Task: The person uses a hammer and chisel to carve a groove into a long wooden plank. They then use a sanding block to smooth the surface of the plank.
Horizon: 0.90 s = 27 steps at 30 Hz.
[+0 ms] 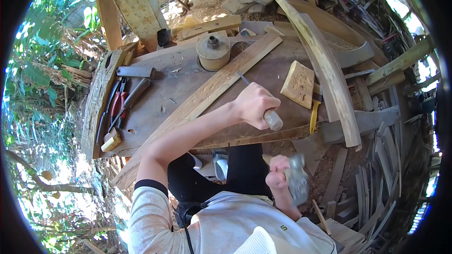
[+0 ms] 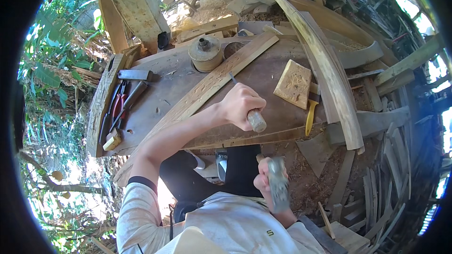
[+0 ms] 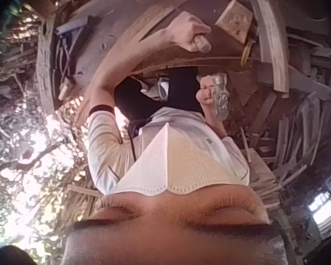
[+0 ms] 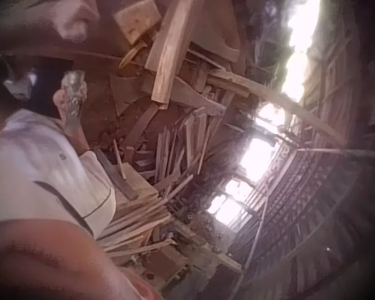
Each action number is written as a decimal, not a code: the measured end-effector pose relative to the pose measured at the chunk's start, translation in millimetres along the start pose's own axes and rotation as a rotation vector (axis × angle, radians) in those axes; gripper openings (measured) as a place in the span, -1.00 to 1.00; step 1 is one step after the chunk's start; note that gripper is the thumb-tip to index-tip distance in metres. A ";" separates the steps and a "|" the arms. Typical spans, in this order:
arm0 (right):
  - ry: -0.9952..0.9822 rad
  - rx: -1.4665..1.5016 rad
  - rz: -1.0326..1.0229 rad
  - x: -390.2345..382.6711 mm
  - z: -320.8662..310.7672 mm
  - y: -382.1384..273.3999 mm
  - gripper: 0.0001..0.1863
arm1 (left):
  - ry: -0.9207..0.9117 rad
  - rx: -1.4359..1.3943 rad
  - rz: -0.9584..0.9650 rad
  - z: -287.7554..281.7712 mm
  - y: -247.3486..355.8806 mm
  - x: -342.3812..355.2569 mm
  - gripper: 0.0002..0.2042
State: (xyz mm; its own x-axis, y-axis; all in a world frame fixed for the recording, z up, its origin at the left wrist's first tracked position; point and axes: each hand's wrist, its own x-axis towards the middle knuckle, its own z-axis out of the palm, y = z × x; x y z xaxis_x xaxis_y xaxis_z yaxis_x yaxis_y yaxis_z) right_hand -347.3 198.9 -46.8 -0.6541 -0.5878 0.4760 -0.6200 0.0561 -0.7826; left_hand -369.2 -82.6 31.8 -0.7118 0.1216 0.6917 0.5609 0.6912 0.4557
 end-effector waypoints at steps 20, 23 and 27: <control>0.202 0.071 -0.180 -7.8 28.7 29.2 -0.82 | 0.015 0.073 0.103 15.7 -5.4 -2.1 -0.74; 0.035 0.016 0.005 -2.0 27.6 17.5 -0.87 | -0.010 0.108 0.073 16.5 -8.8 -14.5 -0.74; 0.071 0.158 -0.068 -22.3 20.6 57.9 -0.79 | -0.027 0.126 0.115 20.0 -10.2 -8.1 -0.73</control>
State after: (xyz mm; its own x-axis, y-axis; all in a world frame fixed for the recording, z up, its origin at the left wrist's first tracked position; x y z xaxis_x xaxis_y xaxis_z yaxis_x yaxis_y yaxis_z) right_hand -359.7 198.6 -111.0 -0.6453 -0.5275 0.5526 -0.5916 -0.1127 -0.7983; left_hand -377.6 -76.4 10.3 -0.6582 0.2231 0.7190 0.5828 0.7555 0.2991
